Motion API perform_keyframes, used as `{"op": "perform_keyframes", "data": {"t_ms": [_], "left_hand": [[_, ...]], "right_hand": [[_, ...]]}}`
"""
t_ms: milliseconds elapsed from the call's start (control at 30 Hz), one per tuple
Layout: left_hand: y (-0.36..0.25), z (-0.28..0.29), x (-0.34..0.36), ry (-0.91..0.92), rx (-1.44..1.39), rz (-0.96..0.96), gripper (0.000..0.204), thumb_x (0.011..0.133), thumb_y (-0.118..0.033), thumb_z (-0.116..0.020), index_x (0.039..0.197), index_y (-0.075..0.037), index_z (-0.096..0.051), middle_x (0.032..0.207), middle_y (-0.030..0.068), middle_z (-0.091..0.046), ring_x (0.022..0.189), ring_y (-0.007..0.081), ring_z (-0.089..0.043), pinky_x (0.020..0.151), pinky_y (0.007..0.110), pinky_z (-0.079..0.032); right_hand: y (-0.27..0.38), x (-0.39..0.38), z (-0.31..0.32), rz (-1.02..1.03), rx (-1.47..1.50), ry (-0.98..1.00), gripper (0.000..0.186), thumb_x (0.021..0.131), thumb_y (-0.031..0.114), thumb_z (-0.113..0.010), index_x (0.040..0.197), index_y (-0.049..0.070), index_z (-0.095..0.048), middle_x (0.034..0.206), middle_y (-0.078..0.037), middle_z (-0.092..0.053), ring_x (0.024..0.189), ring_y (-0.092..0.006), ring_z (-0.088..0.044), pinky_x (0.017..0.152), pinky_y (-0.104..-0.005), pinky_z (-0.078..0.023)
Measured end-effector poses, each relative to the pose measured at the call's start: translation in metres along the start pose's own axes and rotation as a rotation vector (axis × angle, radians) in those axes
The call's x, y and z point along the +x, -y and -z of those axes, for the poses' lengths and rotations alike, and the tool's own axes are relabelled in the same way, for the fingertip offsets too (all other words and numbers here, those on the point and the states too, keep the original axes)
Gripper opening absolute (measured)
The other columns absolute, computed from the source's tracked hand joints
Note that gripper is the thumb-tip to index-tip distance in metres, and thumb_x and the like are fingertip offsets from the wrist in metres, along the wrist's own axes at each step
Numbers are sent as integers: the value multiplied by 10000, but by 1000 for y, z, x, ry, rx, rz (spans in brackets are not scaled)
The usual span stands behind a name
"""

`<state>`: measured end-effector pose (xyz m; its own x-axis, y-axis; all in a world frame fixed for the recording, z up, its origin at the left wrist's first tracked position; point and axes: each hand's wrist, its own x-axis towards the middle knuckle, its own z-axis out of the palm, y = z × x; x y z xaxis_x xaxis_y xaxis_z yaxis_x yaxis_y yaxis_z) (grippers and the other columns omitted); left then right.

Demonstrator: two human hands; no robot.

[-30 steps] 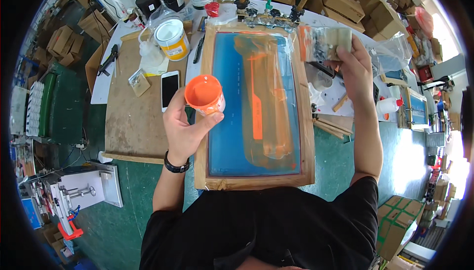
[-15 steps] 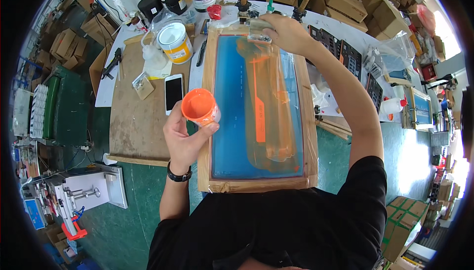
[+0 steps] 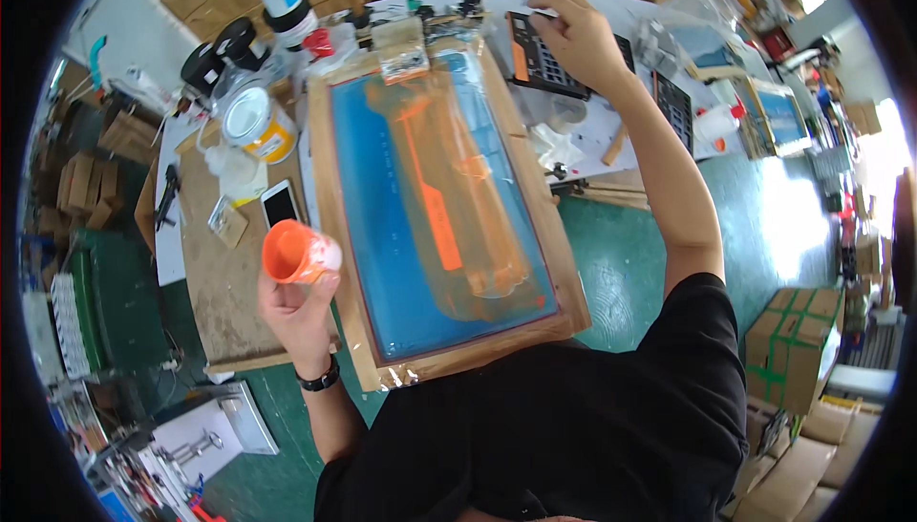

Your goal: The recorder applies orange ink to a screen printing frame and uses a squeegee to spread it over the design area.

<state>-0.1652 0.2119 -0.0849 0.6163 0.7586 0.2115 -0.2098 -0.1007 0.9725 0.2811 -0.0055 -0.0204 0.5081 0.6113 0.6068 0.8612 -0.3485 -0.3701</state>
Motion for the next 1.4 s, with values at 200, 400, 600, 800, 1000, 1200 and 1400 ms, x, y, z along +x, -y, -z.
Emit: {"op": "perform_keyframes", "data": {"t_ms": [200,400,600,800,1000,1200,1400], "left_hand": [[9,12,-3,-5,16,11,583,843,80,-777,1395,-21,-619,1315,121,-704,1135,211,-677,1049,324,-510],[19,11,-12,-40,48,6,635,830,16,-826,1423,-9,-600,1328,128,-701,1109,210,-683,1018,320,-530],[22,8,-30,102,76,21,643,903,-32,-788,1498,-28,-542,1485,168,-616,1325,271,-607,1171,391,-446],[32,18,-31,186,-221,34,690,943,-91,-756,1566,-37,-463,1566,178,-540,1431,297,-524,1236,422,-376],[32,33,-38,176,-375,144,727,970,-152,-738,1606,-48,-402,1607,167,-491,1471,300,-476,1262,435,-335],[29,52,-32,42,-137,240,802,966,-206,-777,1637,-77,-356,1606,132,-488,1469,277,-479,1260,431,-358],[22,53,-26,105,-140,165,855,985,-345,-786,1663,-113,-318,1675,93,-403,1510,270,-434,1314,477,-275]], "right_hand": [[-67,-103,68,-459,111,-186,256,970,63,-664,1214,31,-734,908,-51,-687,697,-122,-586,661,-254,-476],[-115,-218,92,-863,373,-680,240,951,33,-633,1176,-10,-705,858,-83,-685,665,-140,-611,610,-255,-505],[-98,-309,40,-931,471,-540,220,957,24,-621,1169,8,-676,820,-57,-656,627,-149,-633,551,-247,-463],[-146,-333,78,-1087,444,-780,225,950,54,-632,1166,7,-673,856,-76,-678,647,-159,-651,573,-267,-482],[-227,-360,132,-1084,356,-934,284,906,78,-652,1175,-9,-674,916,-107,-708,703,-173,-675,605,-292,-521],[-342,-375,180,-1130,-255,-672,488,871,186,-762,1301,-6,-639,1074,-137,-717,932,-268,-697,830,-356,-570],[-426,-374,187,-1228,-414,-505,799,841,268,-793,1545,74,-468,1483,-174,-575,1336,-390,-591,1136,-415,-496]]}}
